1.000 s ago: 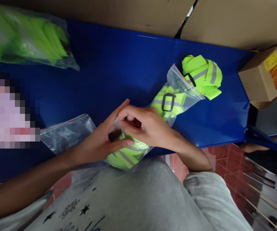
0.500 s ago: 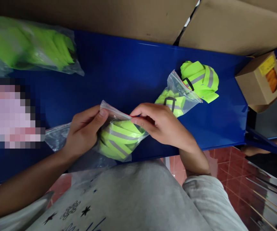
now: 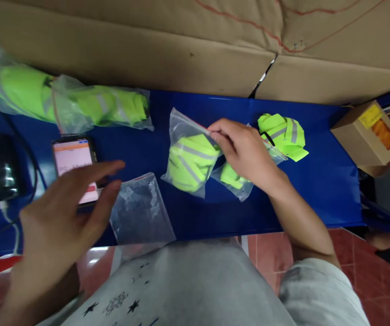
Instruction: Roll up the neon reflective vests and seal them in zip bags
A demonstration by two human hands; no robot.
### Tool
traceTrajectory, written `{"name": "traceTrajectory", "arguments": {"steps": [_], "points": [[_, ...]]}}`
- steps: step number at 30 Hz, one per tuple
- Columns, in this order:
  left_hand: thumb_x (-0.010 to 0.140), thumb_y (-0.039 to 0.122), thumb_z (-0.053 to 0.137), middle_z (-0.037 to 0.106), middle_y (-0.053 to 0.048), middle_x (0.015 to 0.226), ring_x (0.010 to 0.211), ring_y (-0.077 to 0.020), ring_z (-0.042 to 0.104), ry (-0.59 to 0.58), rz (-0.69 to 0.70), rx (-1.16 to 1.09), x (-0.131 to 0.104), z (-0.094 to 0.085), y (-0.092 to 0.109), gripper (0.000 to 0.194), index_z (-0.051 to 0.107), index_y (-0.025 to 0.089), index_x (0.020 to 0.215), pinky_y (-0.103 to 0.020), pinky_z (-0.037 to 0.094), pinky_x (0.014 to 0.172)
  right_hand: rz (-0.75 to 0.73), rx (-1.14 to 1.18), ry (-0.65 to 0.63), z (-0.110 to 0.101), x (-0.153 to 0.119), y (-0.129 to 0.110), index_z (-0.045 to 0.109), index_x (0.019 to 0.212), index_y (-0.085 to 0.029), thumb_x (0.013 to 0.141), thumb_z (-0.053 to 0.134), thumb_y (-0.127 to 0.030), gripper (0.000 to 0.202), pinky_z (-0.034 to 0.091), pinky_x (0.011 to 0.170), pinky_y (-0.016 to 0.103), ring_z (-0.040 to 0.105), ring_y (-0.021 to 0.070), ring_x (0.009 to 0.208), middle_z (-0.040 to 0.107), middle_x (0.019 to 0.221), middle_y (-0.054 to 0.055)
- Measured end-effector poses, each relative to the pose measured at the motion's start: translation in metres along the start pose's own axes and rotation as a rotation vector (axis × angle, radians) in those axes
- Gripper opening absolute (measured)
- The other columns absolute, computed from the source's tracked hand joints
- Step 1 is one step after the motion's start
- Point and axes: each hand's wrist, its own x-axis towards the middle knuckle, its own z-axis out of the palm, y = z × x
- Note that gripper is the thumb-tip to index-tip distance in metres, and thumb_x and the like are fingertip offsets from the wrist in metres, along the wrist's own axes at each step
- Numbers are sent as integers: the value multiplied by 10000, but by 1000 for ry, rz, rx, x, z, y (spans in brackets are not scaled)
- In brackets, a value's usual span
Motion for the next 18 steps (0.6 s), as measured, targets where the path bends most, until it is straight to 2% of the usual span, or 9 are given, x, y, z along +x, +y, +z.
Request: {"name": "traceTrajectory", "arguments": {"steps": [3,6,8,12,15,18], "points": [[1003,231,635,754,-94,1181,1005,-283,717,-33,69,192,-34,0,-1,326,643,215,1329,-450,581,894,39,-49,76,-1,34,23,724,1004,-221,1017,584,-293,158,509,703,299,690,177,726,703,757,13],[1026,315,596,732,-143,1244,957,-339,722,-142,98,314,-59,18,3,335,638,172,1325,-504,590,775,124,17,120,4,57,46,707,1058,-204,1005,552,-241,168,555,713,306,710,171,685,700,775,9],[1034,356,572,686,-183,1338,1027,-389,717,-200,135,348,-70,33,6,369,636,158,1339,-555,593,780,162,97,102,1,60,55,676,1152,-204,1002,535,-242,209,592,719,313,744,179,750,726,885,23],[1045,358,548,592,-224,1458,1286,-427,629,-246,241,238,-74,56,9,366,630,129,1319,-657,553,993,114,82,141,-28,31,55,661,1236,-247,1027,522,-330,264,619,857,368,758,207,981,747,1123,58],[1050,354,543,588,-213,1452,1364,-403,583,-254,326,122,-62,67,4,320,627,122,1252,-679,502,1094,121,-72,288,-60,-9,49,705,1193,-260,1049,516,-369,261,588,956,399,742,213,1024,765,1104,50],[1052,321,546,590,-193,1433,1400,-370,561,-273,343,70,-40,75,-1,251,622,130,1197,-660,460,1165,222,-282,407,-81,-49,50,728,1175,-252,1050,523,-387,276,585,917,387,738,214,975,773,1097,56]]}}
